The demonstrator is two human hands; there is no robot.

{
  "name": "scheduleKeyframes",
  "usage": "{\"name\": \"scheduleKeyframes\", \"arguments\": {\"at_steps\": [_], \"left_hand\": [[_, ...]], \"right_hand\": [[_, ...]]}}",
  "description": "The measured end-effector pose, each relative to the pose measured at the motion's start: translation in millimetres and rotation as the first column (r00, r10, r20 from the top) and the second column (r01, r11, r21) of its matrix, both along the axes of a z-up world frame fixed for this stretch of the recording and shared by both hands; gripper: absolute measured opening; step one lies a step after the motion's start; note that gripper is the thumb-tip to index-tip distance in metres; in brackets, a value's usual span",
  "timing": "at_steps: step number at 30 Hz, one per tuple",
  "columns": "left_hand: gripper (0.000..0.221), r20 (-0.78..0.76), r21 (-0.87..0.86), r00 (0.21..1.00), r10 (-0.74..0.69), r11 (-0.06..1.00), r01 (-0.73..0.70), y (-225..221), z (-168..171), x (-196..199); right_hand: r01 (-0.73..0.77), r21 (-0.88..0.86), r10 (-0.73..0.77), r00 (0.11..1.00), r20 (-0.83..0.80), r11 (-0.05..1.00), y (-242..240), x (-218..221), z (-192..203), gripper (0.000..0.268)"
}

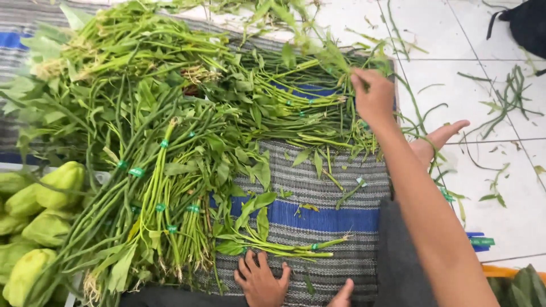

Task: Sorting and picking individual stems from a large pile of green leafy vegetables on a floor mat.

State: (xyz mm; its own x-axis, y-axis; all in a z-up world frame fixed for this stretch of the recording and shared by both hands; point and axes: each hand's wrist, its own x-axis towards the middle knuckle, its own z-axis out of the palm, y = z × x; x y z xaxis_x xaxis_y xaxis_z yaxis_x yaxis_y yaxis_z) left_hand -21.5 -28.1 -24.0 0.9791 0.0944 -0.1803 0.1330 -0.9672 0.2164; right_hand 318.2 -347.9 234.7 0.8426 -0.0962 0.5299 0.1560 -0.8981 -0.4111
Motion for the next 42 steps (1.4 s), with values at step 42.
{"name": "scheduleKeyframes", "arguments": {"at_steps": [42], "left_hand": [[0.064,0.114,0.080,0.993,-0.007,0.997,-0.002,-1,7,-5]], "right_hand": [[0.088,-0.144,-0.142,0.892,-0.430,0.986,-11,-32,-125,0.031]]}}
